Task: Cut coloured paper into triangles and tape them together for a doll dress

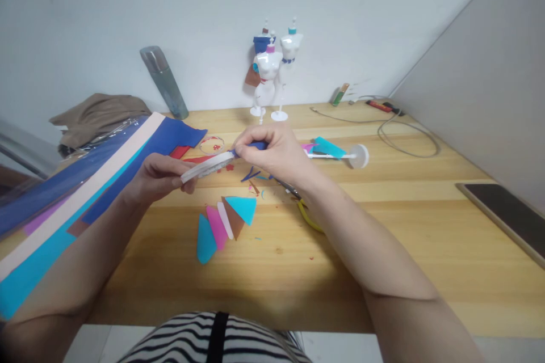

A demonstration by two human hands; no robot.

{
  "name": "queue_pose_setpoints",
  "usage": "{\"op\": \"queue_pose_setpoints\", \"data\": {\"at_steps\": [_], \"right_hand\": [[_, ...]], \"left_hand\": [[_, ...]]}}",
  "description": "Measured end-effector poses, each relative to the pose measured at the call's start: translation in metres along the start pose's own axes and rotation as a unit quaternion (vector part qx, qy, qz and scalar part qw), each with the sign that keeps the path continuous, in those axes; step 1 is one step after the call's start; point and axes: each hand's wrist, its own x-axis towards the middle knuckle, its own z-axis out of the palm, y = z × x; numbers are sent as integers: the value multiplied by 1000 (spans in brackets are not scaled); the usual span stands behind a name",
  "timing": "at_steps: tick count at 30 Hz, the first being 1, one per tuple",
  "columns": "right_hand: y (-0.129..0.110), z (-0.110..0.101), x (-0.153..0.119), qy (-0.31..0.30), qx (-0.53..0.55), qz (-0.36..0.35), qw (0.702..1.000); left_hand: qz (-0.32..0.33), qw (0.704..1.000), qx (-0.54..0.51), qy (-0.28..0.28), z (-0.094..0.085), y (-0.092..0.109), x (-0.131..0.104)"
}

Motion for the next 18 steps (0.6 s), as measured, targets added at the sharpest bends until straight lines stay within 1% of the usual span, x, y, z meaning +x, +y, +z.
{"op": "queue_pose_setpoints", "data": {"at_steps": [6, 13, 18], "right_hand": [[-2, 1, 1, -6, 71, 57, 996], [5, 2, 3, 2, 135, 123, 983], [6, -6, 7, -26, 166, 170, 971]], "left_hand": [[-2, 1000, -3, 0, 0, -1, 1], [-12, 1000, -4, 10, -2, -4, 0], [-13, 998, -59, 23, 0, -9, 4]]}}
